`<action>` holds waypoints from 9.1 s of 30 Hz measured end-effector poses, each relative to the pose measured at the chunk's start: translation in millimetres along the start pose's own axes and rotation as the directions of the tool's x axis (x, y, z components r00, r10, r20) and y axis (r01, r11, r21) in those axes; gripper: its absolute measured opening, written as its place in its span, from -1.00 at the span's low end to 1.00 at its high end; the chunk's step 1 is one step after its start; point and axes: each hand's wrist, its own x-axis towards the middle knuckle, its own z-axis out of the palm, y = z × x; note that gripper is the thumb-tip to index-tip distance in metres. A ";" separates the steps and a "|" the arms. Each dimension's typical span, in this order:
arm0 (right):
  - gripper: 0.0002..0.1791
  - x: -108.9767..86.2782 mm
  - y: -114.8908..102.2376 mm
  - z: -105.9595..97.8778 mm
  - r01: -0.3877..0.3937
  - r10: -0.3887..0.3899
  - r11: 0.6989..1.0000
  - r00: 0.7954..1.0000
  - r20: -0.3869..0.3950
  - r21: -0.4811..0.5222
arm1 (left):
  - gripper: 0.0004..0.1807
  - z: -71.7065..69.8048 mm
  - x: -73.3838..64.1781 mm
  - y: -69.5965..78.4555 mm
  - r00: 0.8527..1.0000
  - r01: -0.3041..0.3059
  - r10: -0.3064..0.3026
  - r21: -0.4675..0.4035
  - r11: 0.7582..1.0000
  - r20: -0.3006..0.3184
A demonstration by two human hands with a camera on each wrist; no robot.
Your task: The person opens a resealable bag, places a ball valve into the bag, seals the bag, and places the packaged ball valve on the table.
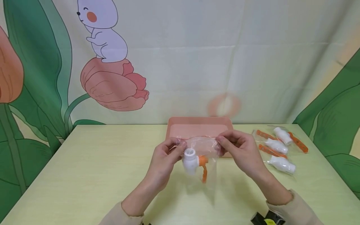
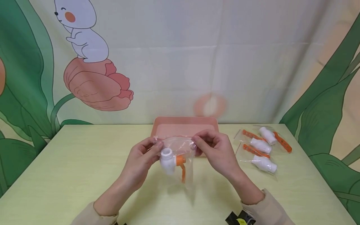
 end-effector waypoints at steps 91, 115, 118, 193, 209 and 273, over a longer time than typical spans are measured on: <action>-0.93 -2.0 -3.1 4.5 -0.047 0.059 0.990 0.995 0.086 -0.135 | -0.87 5.5 -8.4 3.2 0.995 -0.021 0.014 0.078 0.997 0.094; -0.94 -2.6 0.8 10.4 0.034 -0.002 0.984 0.983 0.183 -0.174 | -0.88 6.8 -7.9 5.3 0.993 -0.063 0.046 0.157 0.986 0.111; -0.93 -3.3 0.7 10.7 0.050 -0.016 0.983 0.981 0.192 -0.177 | -0.88 6.9 -8.1 5.3 0.990 -0.063 0.036 0.200 0.978 0.136; -0.42 -6.6 -4.7 1.2 0.241 -0.177 0.845 0.969 0.175 -0.477 | -0.95 2.6 -13.9 21.7 0.924 -0.325 0.171 0.467 0.823 0.342; -0.82 -3.5 -5.2 -14.7 0.166 -0.062 0.916 0.958 0.281 -0.364 | -0.93 -8.2 -10.4 22.8 0.932 -0.297 0.163 0.425 0.855 0.324; 0.07 -29.1 12.1 25.5 0.108 0.018 0.834 0.975 0.223 -0.541 | -0.88 -4.9 -6.5 11.4 0.985 -0.089 0.046 0.258 0.962 0.169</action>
